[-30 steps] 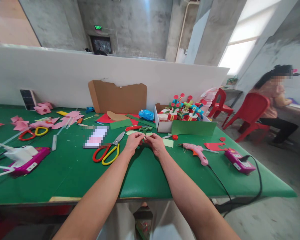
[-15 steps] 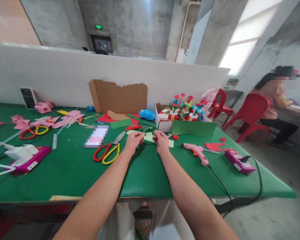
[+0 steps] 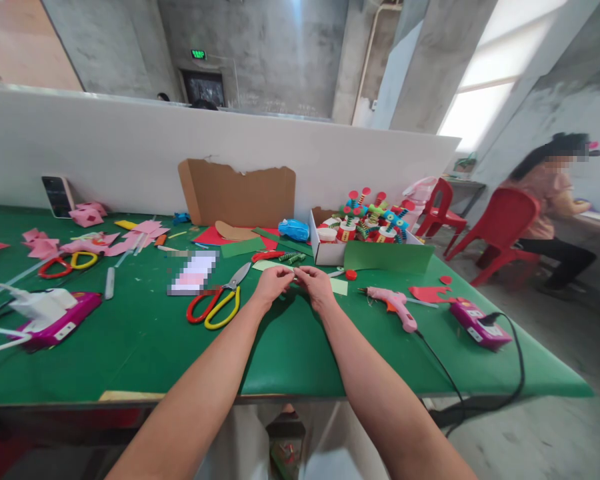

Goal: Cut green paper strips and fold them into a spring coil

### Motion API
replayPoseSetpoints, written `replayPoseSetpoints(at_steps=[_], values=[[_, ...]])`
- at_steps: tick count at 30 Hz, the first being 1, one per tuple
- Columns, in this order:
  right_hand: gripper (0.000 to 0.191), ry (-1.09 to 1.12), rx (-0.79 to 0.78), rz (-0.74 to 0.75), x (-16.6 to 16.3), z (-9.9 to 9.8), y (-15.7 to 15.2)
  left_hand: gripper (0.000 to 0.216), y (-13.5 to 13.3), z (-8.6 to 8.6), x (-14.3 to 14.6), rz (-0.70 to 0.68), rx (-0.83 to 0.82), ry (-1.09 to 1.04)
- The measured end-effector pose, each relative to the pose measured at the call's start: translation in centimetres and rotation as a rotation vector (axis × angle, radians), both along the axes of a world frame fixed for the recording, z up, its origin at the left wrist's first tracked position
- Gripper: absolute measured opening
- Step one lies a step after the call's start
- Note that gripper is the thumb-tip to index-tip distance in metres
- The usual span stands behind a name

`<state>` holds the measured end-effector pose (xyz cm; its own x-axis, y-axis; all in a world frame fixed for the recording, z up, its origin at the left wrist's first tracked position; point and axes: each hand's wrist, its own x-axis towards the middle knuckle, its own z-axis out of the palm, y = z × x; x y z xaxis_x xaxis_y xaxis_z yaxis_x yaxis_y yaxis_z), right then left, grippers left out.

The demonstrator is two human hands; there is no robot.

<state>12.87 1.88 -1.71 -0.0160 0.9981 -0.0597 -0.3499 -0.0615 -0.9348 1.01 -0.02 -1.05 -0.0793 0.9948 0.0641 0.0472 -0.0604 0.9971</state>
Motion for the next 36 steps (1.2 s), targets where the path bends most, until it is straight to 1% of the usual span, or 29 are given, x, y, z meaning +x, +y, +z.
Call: replayPoseSetpoints(at_steps=[3,8,10,15,18,21,23,25,27,29,31,33,36], values=[[0.031,0.015,0.007,-0.022,0.0,0.0,0.1,0.021,0.0,0.0,0.0,-0.042,-0.016,-0.035],[0.031,-0.017,-0.017,0.047,0.1,0.4,-0.2,0.021,0.1,0.0,-0.3,-0.048,-0.018,-0.042],[0.029,-0.063,0.011,0.017,0.1,0.6,-0.3,0.018,0.1,-0.1,-0.3,-0.042,-0.027,-0.032],[0.027,-0.157,0.083,-0.115,0.4,0.9,-0.1,0.016,0.2,-0.1,-0.2,-0.050,-0.068,-0.007],[0.027,-0.083,0.052,-0.180,0.9,1.1,0.3,0.018,0.2,-0.1,-0.2,-0.047,-0.081,-0.001],[0.026,0.061,-0.038,-0.214,1.2,1.4,0.4,0.021,0.2,0.1,-0.3,-0.012,-0.092,-0.089],[0.026,0.136,-0.099,-0.159,1.1,1.7,0.2,0.025,0.2,0.3,-0.4,0.030,-0.110,-0.188],[0.027,0.168,-0.136,-0.055,0.8,1.8,-0.1,0.029,0.2,0.5,-0.5,0.067,-0.127,-0.271],[0.026,0.152,-0.139,0.048,0.4,1.7,-0.4,0.031,0.2,0.6,-0.5,0.088,-0.129,-0.323],[0.027,0.124,-0.099,0.112,0.1,1.3,-0.7,0.033,0.2,0.5,-0.4,0.098,-0.123,-0.350],[0.028,0.106,-0.047,0.129,-0.2,0.8,-0.7,0.034,0.2,0.4,-0.3,0.099,-0.118,-0.351],[0.029,0.092,-0.009,0.116,-0.3,0.4,-0.6,0.034,0.2,0.3,-0.3,0.089,-0.118,-0.332],[0.028,0.072,0.014,0.091,-0.3,0.1,-0.4,0.035,0.2,0.2,-0.2,0.057,-0.118,-0.302]])
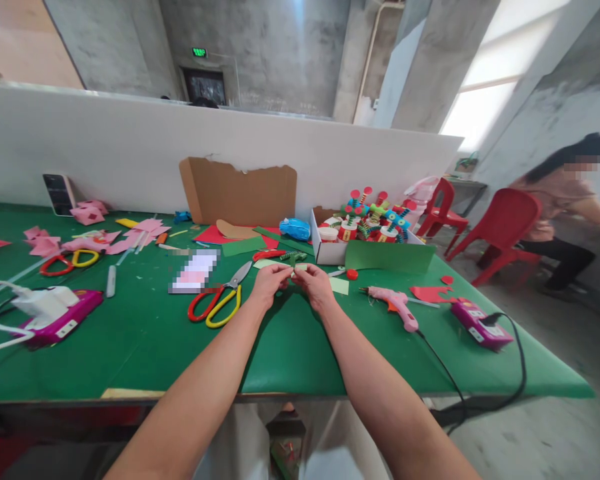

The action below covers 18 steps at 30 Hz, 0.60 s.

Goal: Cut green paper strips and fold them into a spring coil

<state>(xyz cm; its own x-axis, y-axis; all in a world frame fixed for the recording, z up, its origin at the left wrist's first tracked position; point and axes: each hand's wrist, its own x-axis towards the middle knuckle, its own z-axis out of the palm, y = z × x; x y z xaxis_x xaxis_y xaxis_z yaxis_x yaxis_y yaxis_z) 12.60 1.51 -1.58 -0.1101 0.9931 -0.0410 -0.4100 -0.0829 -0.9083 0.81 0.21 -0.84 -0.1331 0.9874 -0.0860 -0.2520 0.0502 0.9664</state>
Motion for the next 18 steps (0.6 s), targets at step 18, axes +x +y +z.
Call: replayPoseSetpoints(at_steps=[18], values=[[0.026,0.094,-0.141,-0.029,0.21,0.87,0.19,0.035,-0.09,0.38,-0.06,-0.017,-0.001,-0.064]])
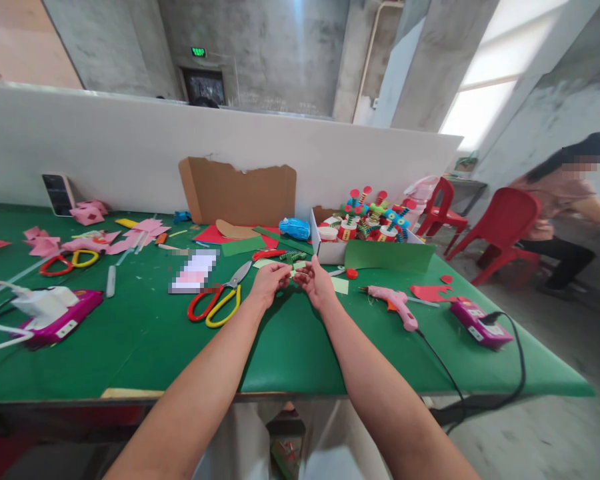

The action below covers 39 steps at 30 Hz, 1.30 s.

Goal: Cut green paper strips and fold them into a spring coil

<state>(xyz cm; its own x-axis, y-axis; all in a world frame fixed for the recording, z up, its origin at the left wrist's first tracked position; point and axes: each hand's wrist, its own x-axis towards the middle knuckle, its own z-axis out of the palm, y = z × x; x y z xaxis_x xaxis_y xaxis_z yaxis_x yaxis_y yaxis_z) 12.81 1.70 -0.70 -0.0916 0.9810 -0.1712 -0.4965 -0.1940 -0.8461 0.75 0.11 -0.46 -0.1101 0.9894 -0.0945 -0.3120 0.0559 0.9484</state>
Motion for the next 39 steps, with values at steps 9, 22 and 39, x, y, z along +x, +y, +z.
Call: replayPoseSetpoints(at_steps=[9,22,39], values=[[0.019,0.024,0.037,0.104,-0.28,-0.99,-0.13,0.033,-0.23,0.09,0.08,-0.022,0.014,0.021],[0.029,0.032,0.049,0.103,-0.27,-1.03,-0.20,0.033,-0.23,0.23,0.16,0.017,0.010,0.081],[0.031,-0.095,0.114,0.057,-0.27,-0.83,-0.30,0.029,0.15,-0.39,0.07,0.029,0.062,0.153]])
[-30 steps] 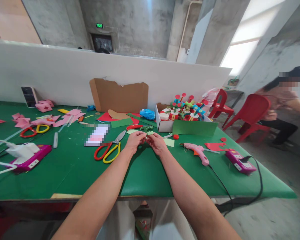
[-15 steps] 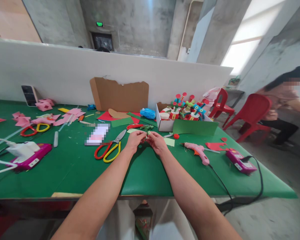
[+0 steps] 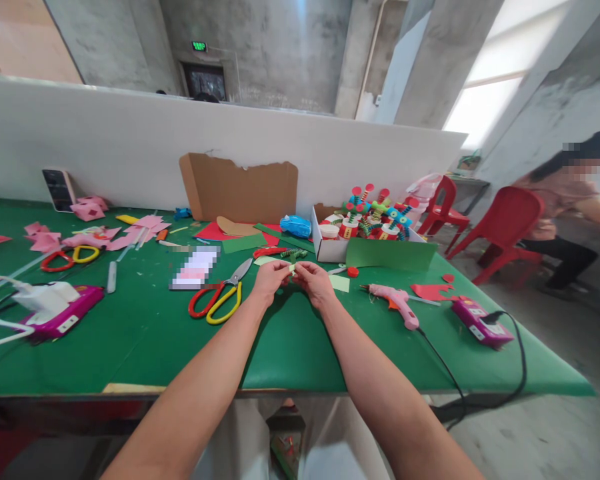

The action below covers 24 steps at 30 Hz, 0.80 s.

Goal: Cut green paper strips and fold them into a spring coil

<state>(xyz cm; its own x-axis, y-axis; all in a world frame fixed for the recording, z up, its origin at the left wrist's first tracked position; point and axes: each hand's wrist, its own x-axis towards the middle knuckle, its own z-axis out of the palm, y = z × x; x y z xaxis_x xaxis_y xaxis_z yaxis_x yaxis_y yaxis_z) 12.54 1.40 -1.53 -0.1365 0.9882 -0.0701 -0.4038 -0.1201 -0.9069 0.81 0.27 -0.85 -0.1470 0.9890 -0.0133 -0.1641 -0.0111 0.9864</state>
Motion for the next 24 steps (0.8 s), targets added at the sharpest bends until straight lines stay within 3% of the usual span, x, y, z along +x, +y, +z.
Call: replayPoseSetpoints(at_steps=[11,14,18,24], values=[[0.025,-0.034,0.075,-0.160,-0.01,-0.20,0.34,0.027,-0.61,0.58,0.03,-0.155,-0.031,-0.084],[0.024,-0.022,0.079,-0.160,-0.11,-0.30,0.32,0.032,-0.59,0.49,0.05,-0.123,-0.007,-0.036],[0.025,-0.007,0.022,-0.053,-0.17,-0.11,0.18,0.034,-0.23,0.10,-0.15,-0.037,0.017,0.007],[0.028,0.027,-0.055,-0.029,0.13,0.50,0.04,0.035,-0.05,-0.02,-0.19,-0.020,0.004,-0.006]])
